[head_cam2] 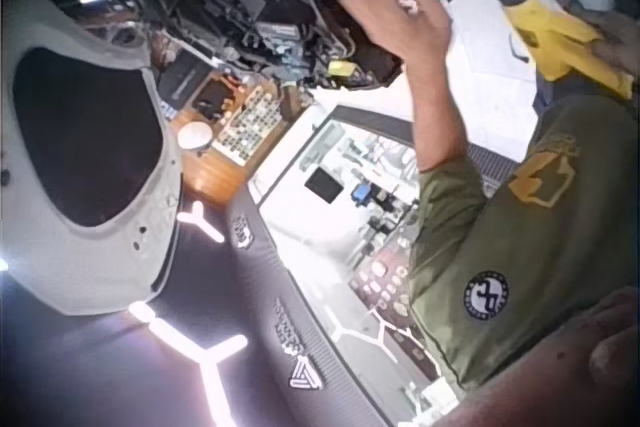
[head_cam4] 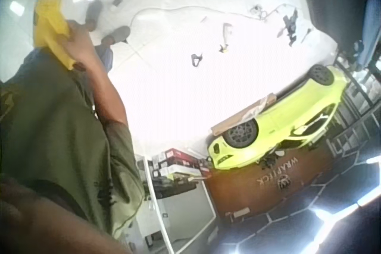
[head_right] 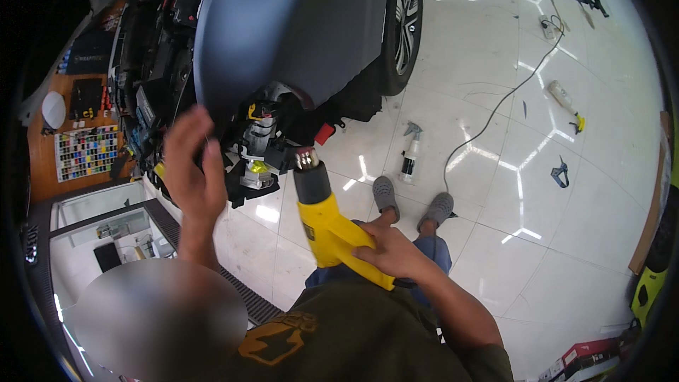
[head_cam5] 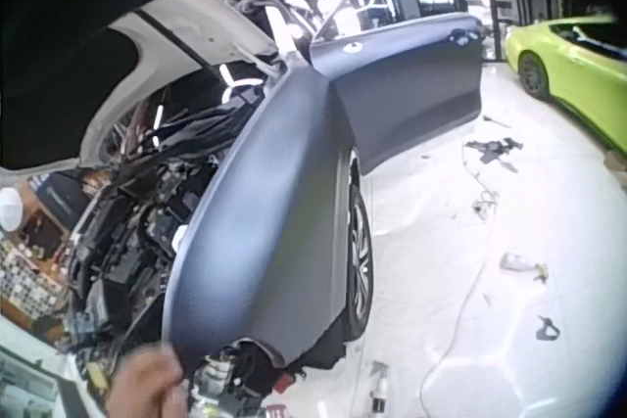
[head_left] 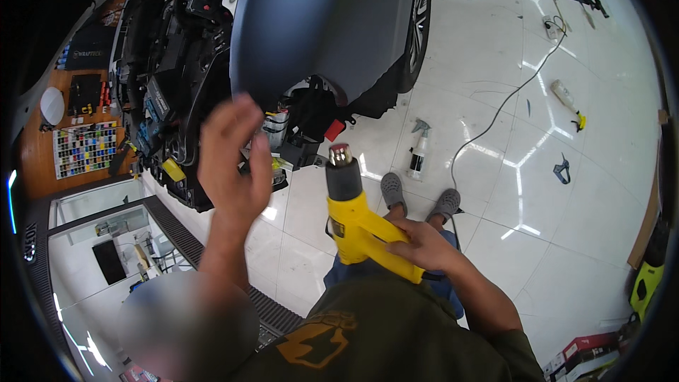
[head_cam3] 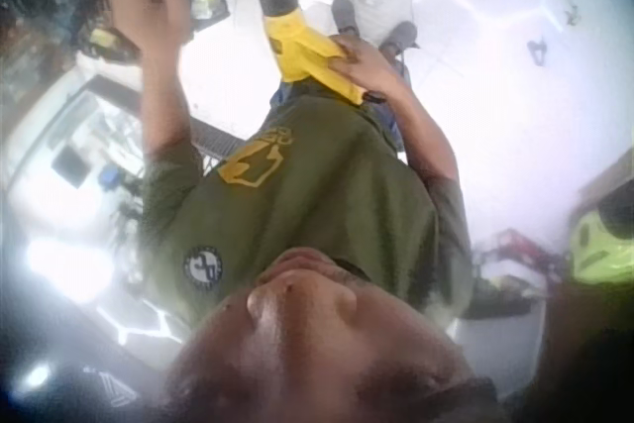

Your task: The person applies a vinyl wrap to the front fender of a car. They use a heat gun to warm the material, a squeegee to smooth it, and a knife to trim excess. The person repeatedly heats and presses the wrap to conform it to the fender's curves.

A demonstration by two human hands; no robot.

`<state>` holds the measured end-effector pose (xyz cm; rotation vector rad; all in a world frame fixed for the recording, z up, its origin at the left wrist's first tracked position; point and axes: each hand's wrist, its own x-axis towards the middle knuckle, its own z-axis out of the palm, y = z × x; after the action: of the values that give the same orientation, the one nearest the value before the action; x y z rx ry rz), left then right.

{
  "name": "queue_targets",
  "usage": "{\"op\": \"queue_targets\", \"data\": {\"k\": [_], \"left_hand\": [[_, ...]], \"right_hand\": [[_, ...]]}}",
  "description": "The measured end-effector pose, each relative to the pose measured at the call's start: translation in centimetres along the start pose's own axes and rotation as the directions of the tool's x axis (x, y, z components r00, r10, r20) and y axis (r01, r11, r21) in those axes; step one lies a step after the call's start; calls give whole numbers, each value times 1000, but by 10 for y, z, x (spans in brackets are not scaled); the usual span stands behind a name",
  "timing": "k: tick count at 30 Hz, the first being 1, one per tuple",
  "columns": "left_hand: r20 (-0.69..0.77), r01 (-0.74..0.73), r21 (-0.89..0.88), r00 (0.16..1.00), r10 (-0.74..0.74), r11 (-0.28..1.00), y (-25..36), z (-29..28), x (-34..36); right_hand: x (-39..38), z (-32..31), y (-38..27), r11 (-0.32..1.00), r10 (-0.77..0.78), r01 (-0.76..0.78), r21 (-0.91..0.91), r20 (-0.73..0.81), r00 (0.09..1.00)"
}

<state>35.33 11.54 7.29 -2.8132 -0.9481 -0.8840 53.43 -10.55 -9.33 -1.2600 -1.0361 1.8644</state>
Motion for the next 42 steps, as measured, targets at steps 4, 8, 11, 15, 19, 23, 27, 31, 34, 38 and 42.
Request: {"op": "queue_targets", "data": {"k": [4, 8, 11, 15, 19, 23, 27, 31, 34, 38, 42], "left_hand": [[148, 389, -352, 921, -360, 851, 7, 12, -71], [289, 615, -550, 775, -563, 565, -17, 47, -91], [336, 626, -682, 727, -599, 377, -37, 92, -84], [436, 630, -741, 716, -545, 235, -46, 142, -68], [627, 688, -722, 606, -490, -74, -49, 163, -62], [653, 668, -731, 628, -424, -138, -56, 173, -67], [637, 634, -757, 659, -400, -162, -60, 182, -69], [697, 687, -706, 633, -338, -170, -66, 182, -68], [686, 706, -704, 650, -327, -72, -71, 187, -72], [498, 577, -815, 744, -444, 53, -60, 183, -72], [327, 492, -848, 779, -534, 198, -39, 173, -61]], "right_hand": [[14, 9, -46, 979, 138, -145, 144, 56, 989], [12, 16, -57, 944, 291, -288, 162, 3, 957], [0, 24, -65, 943, 328, -318, 101, -105, 939], [-12, 32, -75, 920, 379, -391, -7, -227, 897], [-24, 36, -65, 856, 443, -509, -92, -377, 813], [-46, 33, -56, 781, 541, -625, -7, -493, 682], [-73, 33, -42, 729, 546, -684, 25, -624, 559], [-84, 35, -38, 720, 547, -691, 61, -663, 511], [-81, 39, -44, 738, 541, -674, 45, -636, 550], [-73, 46, -52, 759, 542, -648, 70, -620, 568], [-70, 54, -56, 753, 549, -651, 90, -631, 548]]}}
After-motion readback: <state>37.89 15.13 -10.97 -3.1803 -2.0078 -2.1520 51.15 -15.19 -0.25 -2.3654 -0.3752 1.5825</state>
